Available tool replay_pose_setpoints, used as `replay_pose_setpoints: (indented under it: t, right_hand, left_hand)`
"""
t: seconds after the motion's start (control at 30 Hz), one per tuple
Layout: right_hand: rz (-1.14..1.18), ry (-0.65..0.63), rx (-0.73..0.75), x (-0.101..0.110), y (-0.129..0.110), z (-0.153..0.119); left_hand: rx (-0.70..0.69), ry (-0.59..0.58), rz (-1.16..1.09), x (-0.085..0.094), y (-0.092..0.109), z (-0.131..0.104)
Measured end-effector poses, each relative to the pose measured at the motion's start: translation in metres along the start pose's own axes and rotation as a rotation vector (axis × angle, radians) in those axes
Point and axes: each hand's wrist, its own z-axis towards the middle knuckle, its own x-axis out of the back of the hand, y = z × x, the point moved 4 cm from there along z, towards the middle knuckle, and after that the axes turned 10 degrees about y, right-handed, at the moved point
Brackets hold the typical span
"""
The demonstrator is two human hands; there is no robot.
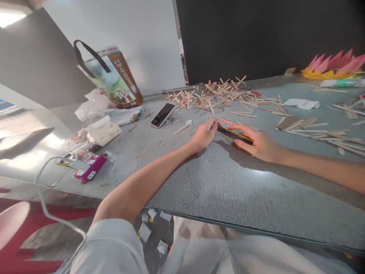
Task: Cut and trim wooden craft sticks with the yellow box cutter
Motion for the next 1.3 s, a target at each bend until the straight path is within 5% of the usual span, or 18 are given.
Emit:
replay_pose_setpoints:
  t: [1.3]
  right_hand:
    - [-0.029, -0.001, 0.064, -0.004, 0.008, -0.001]
  left_hand:
    - [-0.134, 0.013, 0.173, 0.001, 0.011, -0.002]
